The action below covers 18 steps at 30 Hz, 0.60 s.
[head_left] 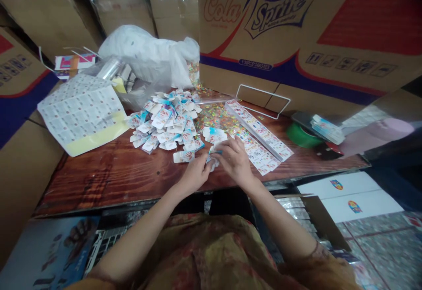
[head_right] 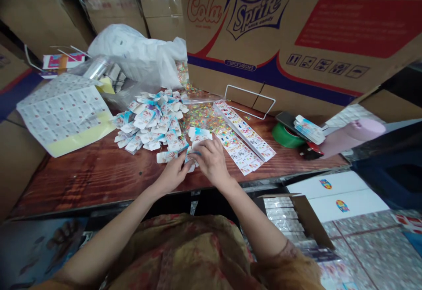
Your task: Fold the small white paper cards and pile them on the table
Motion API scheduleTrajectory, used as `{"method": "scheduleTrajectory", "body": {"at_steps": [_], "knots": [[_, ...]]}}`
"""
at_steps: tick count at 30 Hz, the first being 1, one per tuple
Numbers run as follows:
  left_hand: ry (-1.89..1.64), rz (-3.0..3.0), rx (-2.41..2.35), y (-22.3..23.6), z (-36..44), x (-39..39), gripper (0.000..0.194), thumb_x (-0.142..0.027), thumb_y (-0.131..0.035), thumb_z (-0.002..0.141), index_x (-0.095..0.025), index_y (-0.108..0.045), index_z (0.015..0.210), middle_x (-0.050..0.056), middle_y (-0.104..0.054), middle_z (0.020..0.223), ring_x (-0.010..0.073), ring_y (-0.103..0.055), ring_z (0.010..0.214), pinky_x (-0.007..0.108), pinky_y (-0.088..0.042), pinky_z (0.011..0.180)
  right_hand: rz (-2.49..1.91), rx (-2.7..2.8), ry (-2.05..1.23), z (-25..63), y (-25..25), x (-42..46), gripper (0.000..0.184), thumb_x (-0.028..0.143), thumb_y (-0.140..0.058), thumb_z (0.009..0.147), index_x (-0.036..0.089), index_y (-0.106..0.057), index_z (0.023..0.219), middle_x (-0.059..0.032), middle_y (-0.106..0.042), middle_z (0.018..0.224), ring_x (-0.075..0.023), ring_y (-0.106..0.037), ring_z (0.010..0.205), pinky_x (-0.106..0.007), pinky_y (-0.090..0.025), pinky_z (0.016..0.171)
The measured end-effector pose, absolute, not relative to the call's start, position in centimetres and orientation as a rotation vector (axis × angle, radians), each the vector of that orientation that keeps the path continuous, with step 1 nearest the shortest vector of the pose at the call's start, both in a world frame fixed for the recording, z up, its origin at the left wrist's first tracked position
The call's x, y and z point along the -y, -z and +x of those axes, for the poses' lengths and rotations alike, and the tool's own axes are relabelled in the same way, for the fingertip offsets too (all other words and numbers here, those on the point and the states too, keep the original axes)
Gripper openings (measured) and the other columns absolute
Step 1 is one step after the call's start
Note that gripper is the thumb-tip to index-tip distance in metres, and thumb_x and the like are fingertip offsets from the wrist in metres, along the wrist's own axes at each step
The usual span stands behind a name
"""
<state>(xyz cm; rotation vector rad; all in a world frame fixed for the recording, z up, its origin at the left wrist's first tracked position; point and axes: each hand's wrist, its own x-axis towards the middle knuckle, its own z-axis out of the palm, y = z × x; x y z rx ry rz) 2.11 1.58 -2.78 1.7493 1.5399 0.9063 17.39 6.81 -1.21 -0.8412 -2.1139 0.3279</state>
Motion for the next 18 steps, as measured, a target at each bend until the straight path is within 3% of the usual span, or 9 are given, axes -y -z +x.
{"method": "scheduleTrajectory", "body": {"at_steps": [3,5,7,10,12,15,18], "knots": [[-1.002,1.679,-1.393,2.9,1.8,-2.0,0.023,-0.025,-0.049,0.084,-0.015,-0.055,0.104,0.004,-0.062,0.088,0.0166,-0.056,0.081,0.032,-0.046,0.078,-0.695,2.161,-0.411,17.5,0.9,-6.2,0.016,0.024,-0.051,0.09,0.027,-0.066,0.084,-0.0001,-0.066,0.086,-0.0174,-0.06,0.082,-0.052,-0.02,0.111],[-1.008,1.588,-1.262,3.0,1.9,-2.2,0.018,-0.022,-0.051,0.079,-0.015,-0.058,0.095,0.003,-0.063,0.085,0.016,-0.058,0.081,0.03,-0.048,0.076,-0.632,2.209,-0.458,17.6,0.8,-5.7,0.02,0.02,-0.046,0.089,0.027,-0.065,0.083,0.0007,-0.067,0.086,-0.0163,-0.062,0.08,-0.053,-0.015,0.114],[-0.866,1.475,-1.194,3.2,2.2,-2.3,0.011,-0.021,-0.049,0.078,-0.015,-0.058,0.078,0.001,-0.061,0.066,0.0148,-0.058,0.066,0.027,-0.049,0.064,-0.625,2.245,-0.522,17.7,0.8,-5.3,0.02,0.019,-0.046,0.089,0.026,-0.063,0.082,0.0012,-0.067,0.082,-0.0156,-0.062,0.077,-0.053,-0.015,0.114],[-0.796,1.378,-1.257,3.3,2.7,-2.2,0.013,-0.022,-0.053,0.073,-0.016,-0.053,0.061,-0.004,-0.05,0.048,0.0104,-0.048,0.046,0.022,-0.039,0.046,-0.651,2.274,-0.625,17.9,0.7,-4.9,0.015,0.019,-0.049,0.088,0.024,-0.058,0.077,0.0026,-0.064,0.074,-0.0146,-0.06,0.07,-0.053,-0.016,0.113],[-0.92,1.378,-1.284,3.1,2.9,-2.1,0.013,-0.021,-0.062,0.066,-0.015,-0.052,0.06,-0.005,-0.05,0.05,0.0082,-0.045,0.047,0.02,-0.036,0.046,-0.652,2.226,-0.688,18.2,0.6,-4.7,0.013,0.02,-0.052,0.087,0.023,-0.058,0.076,0.0025,-0.062,0.072,-0.0148,-0.059,0.069,-0.052,-0.021,0.111],[-1.014,1.327,-1.165,2.4,2.9,-2.0,0.018,-0.026,-0.071,0.063,-0.013,-0.058,0.066,-0.003,-0.055,0.059,0.0081,-0.047,0.055,0.021,-0.04,0.053,-0.736,1.946,-0.822,18.6,0.2,-4.5,0.005,0.026,-0.061,0.083,0.023,-0.062,0.087,-0.002,-0.062,0.085,-0.018,-0.059,0.081,-0.043,-0.041,0.096],[-0.945,1.27,-1.069,1.7,2.6,-1.8,0.029,-0.033,-0.075,0.063,-0.013,-0.061,0.078,-0.002,-0.058,0.066,0.0085,-0.048,0.058,0.022,-0.041,0.057,-0.82,1.62,-1.219,18.6,0.0,-4.6,0.026,0.032,-0.071,0.075,0.024,-0.062,0.098,-0.0023,-0.062,0.09,-0.0174,-0.059,0.081,-0.033,-0.049,0.076]]}}
